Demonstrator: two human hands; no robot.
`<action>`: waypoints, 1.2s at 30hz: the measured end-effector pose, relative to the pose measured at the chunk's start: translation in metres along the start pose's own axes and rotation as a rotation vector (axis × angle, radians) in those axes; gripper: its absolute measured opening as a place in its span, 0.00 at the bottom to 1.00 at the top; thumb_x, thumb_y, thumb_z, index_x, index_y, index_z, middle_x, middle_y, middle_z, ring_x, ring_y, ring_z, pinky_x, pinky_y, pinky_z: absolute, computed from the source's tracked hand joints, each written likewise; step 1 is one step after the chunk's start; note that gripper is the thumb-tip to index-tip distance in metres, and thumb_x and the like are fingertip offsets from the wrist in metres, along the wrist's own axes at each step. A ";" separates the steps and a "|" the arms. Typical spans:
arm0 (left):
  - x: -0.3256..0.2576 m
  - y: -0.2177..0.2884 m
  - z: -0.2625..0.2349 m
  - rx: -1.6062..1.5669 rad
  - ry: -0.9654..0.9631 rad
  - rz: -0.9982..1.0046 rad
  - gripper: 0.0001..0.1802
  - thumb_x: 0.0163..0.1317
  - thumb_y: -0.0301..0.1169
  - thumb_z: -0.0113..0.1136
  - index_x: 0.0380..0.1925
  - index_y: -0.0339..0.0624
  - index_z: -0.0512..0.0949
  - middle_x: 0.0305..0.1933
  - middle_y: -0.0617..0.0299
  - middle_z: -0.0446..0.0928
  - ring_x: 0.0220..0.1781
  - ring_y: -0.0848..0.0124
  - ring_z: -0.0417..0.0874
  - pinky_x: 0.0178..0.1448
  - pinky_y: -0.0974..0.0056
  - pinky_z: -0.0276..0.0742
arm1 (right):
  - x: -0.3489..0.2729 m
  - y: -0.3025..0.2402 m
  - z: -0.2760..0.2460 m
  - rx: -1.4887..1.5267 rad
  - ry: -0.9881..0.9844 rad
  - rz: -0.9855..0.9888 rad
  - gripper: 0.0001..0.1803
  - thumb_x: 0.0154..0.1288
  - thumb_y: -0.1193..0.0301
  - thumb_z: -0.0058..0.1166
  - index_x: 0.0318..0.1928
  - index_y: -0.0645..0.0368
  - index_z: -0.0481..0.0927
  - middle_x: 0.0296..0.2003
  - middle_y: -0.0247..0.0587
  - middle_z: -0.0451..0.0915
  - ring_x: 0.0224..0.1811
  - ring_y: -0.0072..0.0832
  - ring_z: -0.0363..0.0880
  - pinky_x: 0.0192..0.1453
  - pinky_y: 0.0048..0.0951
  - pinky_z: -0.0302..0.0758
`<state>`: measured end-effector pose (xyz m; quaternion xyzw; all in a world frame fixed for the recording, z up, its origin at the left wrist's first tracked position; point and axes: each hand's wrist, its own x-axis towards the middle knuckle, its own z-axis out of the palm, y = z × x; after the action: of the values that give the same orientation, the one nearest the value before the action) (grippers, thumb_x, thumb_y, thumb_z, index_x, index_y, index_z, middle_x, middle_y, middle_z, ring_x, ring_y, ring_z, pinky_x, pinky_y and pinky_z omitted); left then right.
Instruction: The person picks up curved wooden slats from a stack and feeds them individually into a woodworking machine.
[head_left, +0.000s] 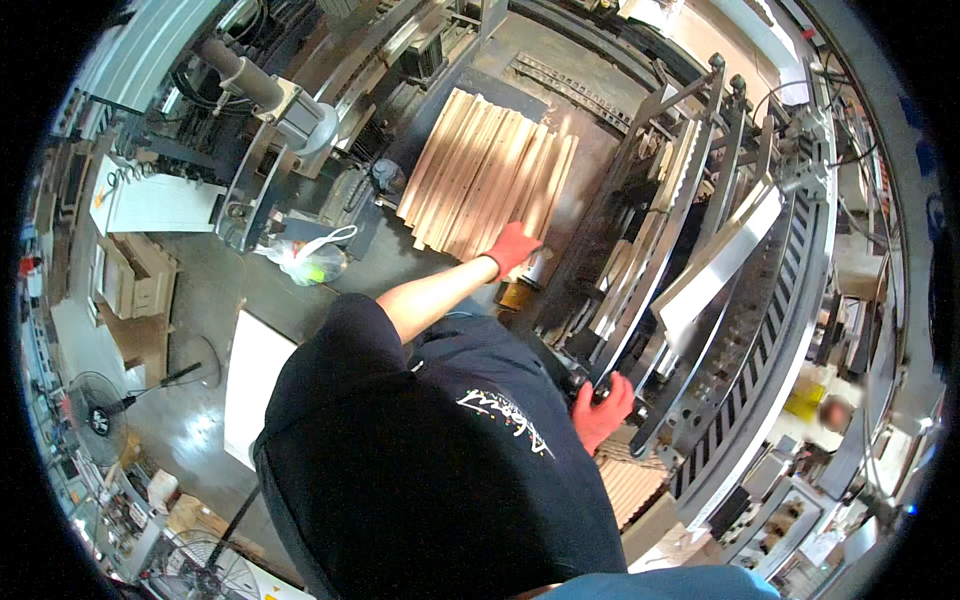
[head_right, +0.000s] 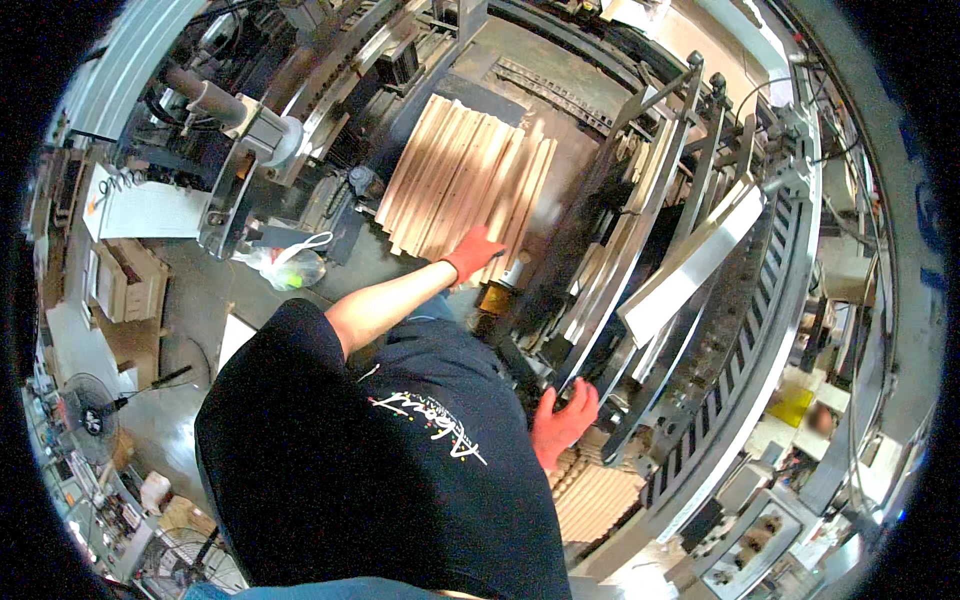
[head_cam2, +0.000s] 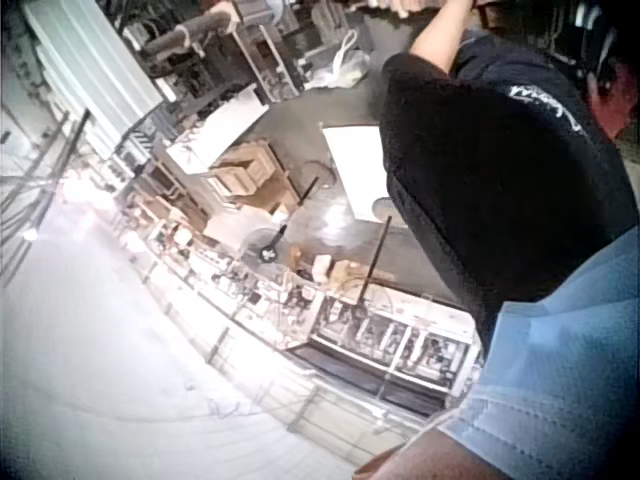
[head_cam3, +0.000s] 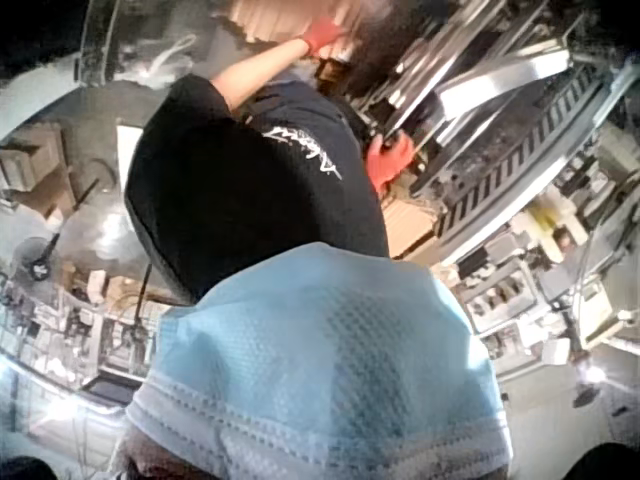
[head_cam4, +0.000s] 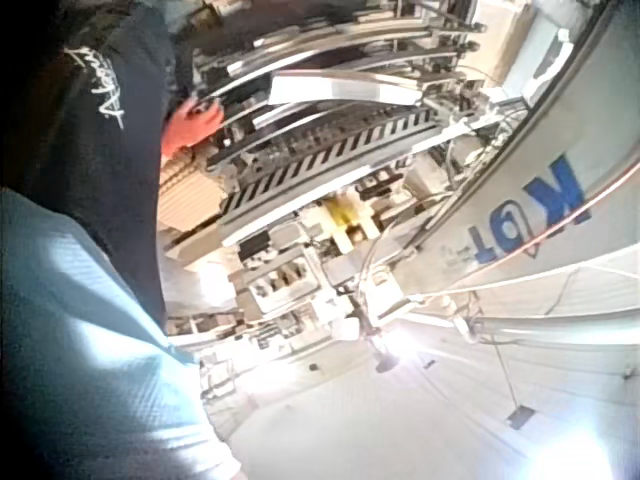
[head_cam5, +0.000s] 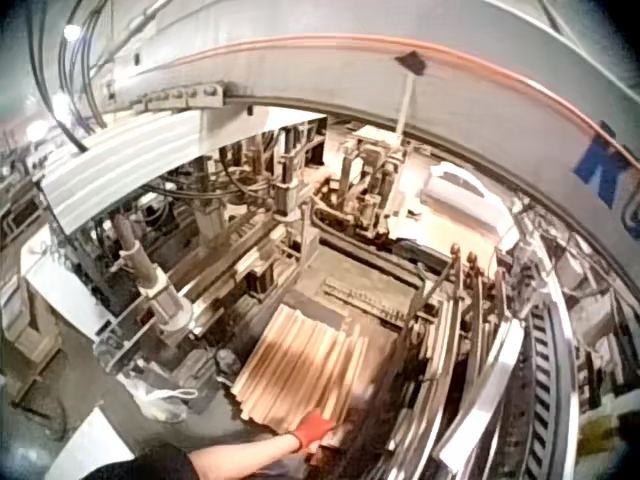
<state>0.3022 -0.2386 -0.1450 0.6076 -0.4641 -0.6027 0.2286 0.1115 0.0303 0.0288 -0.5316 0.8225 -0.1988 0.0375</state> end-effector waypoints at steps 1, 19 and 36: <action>0.011 -0.022 -0.006 0.058 0.024 -0.025 0.24 0.55 0.42 0.69 0.38 0.28 0.77 0.38 0.43 0.80 0.38 0.58 0.80 0.44 0.53 0.75 | -0.010 0.009 0.011 -0.007 0.002 0.010 0.26 0.59 0.67 0.62 0.57 0.62 0.75 0.56 0.54 0.73 0.60 0.52 0.70 0.64 0.46 0.67; 0.115 -0.155 0.021 0.281 0.262 -0.380 0.32 0.56 0.45 0.60 0.60 0.44 0.73 0.59 0.45 0.77 0.60 0.47 0.78 0.62 0.48 0.74 | -0.015 0.001 0.036 0.245 -0.213 0.576 0.19 0.64 0.70 0.48 0.52 0.69 0.73 0.32 0.44 0.78 0.32 0.30 0.72 0.41 0.33 0.71; 0.087 -0.195 -0.011 0.649 -0.215 -0.103 0.33 0.52 0.45 0.66 0.56 0.41 0.75 0.56 0.43 0.78 0.59 0.46 0.78 0.60 0.48 0.75 | -0.029 0.001 0.041 0.198 -0.095 0.569 0.10 0.62 0.68 0.54 0.35 0.64 0.74 0.22 0.39 0.70 0.25 0.27 0.65 0.33 0.34 0.67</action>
<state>0.3555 -0.2245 -0.3515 0.6041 -0.6217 -0.4952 -0.0574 0.1341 0.0449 -0.0137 -0.2822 0.9124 -0.2344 0.1817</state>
